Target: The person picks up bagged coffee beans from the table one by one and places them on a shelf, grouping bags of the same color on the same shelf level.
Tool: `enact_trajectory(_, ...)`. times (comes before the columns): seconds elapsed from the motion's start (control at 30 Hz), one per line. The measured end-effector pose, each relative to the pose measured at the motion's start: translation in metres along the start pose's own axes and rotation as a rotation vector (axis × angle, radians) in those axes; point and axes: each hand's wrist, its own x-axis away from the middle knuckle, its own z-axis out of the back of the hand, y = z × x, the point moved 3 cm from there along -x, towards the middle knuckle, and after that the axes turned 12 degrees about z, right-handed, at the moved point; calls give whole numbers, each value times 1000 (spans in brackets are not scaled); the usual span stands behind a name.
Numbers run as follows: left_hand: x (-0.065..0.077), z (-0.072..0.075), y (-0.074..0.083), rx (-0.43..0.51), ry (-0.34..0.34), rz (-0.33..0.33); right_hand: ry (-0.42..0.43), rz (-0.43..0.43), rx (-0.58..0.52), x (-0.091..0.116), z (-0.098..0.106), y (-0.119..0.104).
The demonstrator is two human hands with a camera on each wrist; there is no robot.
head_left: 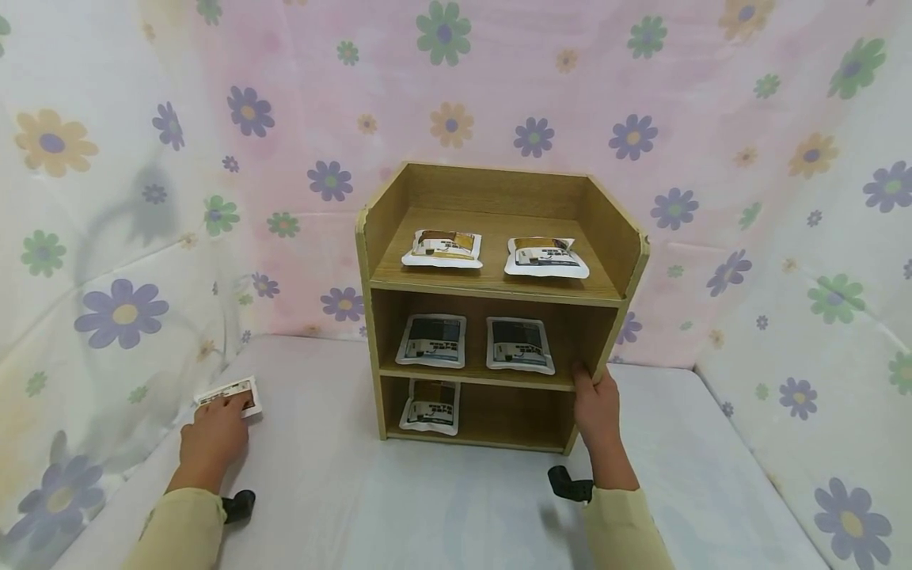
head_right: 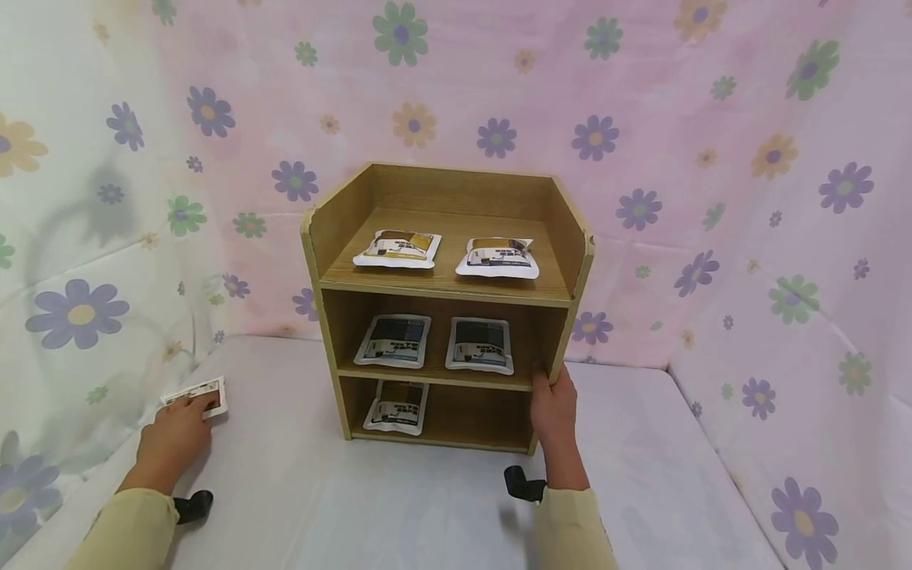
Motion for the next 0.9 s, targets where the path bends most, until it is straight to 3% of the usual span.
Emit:
enact_trajectory(0.23,4,3,3,-13,49,-9,0,-4,-11,1,0,-2)
enact_trajectory(0.43,10,11,10,-5,139,-104,3,-16,1,1,0,-2)
enact_trajectory(0.9,24,36,32,-20,133,-134,-1,-13,-19,1,0,-3)
